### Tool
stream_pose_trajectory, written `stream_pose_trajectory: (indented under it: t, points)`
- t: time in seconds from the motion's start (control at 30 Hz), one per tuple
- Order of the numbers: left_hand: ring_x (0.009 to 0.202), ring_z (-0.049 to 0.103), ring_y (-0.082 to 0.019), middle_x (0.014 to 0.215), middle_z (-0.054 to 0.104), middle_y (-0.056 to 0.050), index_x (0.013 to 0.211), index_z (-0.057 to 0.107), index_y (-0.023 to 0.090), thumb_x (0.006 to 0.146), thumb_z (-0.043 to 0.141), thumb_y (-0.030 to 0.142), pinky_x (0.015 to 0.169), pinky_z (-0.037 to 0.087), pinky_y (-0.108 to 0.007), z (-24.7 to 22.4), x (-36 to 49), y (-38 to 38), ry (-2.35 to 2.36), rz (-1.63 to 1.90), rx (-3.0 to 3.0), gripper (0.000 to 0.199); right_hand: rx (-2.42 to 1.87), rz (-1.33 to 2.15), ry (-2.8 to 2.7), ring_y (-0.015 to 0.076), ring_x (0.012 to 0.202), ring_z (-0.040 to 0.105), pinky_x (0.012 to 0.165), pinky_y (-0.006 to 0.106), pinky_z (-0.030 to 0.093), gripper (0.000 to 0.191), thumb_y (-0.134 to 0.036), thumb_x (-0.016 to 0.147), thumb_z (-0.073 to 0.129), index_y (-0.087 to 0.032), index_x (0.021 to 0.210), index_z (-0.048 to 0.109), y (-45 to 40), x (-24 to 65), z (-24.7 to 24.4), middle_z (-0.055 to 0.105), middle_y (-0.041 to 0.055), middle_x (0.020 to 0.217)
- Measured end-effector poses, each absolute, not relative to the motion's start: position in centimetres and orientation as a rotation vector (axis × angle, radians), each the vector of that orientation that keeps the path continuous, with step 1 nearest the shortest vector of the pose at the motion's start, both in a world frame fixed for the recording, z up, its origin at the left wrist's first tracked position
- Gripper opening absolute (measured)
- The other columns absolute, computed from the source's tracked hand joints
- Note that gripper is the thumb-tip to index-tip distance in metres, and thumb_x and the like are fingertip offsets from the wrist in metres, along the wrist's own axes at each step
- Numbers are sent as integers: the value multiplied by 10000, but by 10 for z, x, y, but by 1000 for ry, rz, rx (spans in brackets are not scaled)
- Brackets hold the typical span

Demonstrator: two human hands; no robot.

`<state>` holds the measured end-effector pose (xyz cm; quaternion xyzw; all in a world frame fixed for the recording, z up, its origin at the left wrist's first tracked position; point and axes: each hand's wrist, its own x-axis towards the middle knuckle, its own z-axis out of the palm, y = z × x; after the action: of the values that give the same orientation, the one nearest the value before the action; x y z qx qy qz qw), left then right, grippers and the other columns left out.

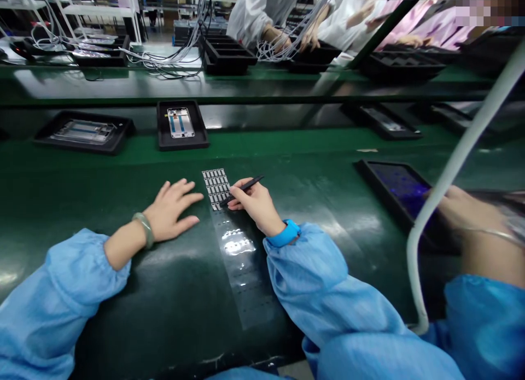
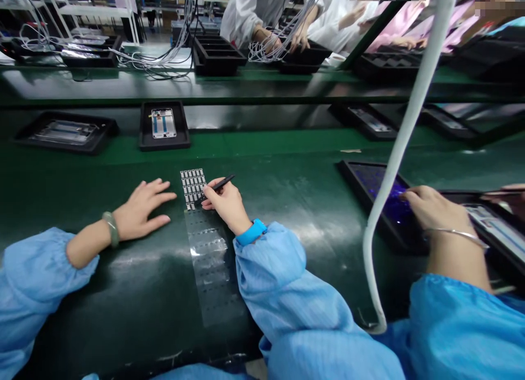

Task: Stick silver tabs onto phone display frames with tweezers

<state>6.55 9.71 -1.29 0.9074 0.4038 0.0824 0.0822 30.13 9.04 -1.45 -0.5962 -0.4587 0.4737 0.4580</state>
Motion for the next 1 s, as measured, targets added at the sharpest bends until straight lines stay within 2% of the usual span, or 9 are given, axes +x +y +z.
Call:
stream_pose_trajectory:
  t: [0.1, 0.27, 0.5, 0.6, 0.7, 0.77, 0.83, 0.93, 1.0]
  points:
    - [1370, 194, -277, 1456, 320, -48, 1286, 443, 359, 824, 480, 520, 1085, 102, -565, -14, 94, 82, 945, 230, 2749, 490, -1466, 1172, -1137, 104, 472, 631, 441, 178, 540, 203, -284, 698, 650, -168, 806, 523, 90, 301, -14, 587, -40, 566]
    - [1353, 226, -309, 1446, 330, -77, 1245, 503, 352, 833, 462, 530, 1067, 71, -606, -17, 102, 83, 844, 226, 2740, 451, -1432, 1217, -1121, 96, 451, 619, 425, 169, 535, 185, -231, 667, 669, -162, 778, 537, 90, 299, -13, 589, -44, 554]
    - [1343, 259, -299, 1430, 356, -90, 1223, 521, 354, 825, 476, 532, 1068, 74, -602, -18, 103, 83, 842, 268, 2712, 438, -1327, 1377, -950, 85, 456, 616, 457, 177, 543, 167, -207, 666, 638, -166, 778, 522, 94, 308, -9, 615, -32, 588]
    - [1336, 287, -253, 1419, 382, -45, 1228, 498, 361, 795, 513, 545, 1098, 116, -534, -17, 104, 83, 877, 323, 2695, 471, -1279, 1408, -863, 73, 456, 605, 482, 174, 546, 158, -222, 684, 621, -173, 789, 514, 98, 312, -9, 616, -34, 582]
    - [1323, 311, -201, 1394, 410, -59, 1278, 427, 264, 845, 464, 478, 1111, 182, -450, -18, 101, 100, 1113, 451, 2633, 484, -1248, 1416, -804, 71, 472, 610, 497, 170, 549, 149, -220, 697, 615, -179, 796, 513, 99, 313, -10, 620, -33, 597]
    - [1334, 283, -216, 1375, 406, -127, 1284, 394, 163, 902, 372, 362, 1104, 190, -466, -21, 95, 123, 1413, 569, 2541, 431, -1237, 1424, -784, 74, 481, 616, 499, 172, 552, 138, -210, 698, 618, -176, 790, 521, 100, 314, -11, 628, -24, 610]
    - [1321, 296, -245, 1356, 395, -179, 1271, 397, 111, 909, 360, 285, 1087, 226, -470, -25, 83, 153, 1697, 646, 2429, 403, -1231, 1429, -775, 78, 487, 621, 502, 175, 555, 134, -205, 696, 627, -174, 782, 529, 100, 314, -12, 631, -20, 614]
    - [1293, 319, -302, 1353, 388, -179, 1234, 455, 130, 887, 455, 272, 1040, 276, -528, -27, 61, 197, 2015, 693, 2293, 374, -1220, 1438, -774, 82, 488, 624, 498, 176, 558, 150, -208, 686, 648, -174, 777, 535, 101, 315, -11, 638, -16, 616]
    - [1181, 448, -273, 1303, 449, -121, 1209, 481, 167, 874, 511, 315, 960, 383, -515, -25, 48, 217, 2143, 699, 2249, 367, -1211, 1450, -776, 87, 488, 626, 494, 176, 558, 171, -214, 675, 667, -172, 783, 541, 102, 315, -11, 645, -11, 617]
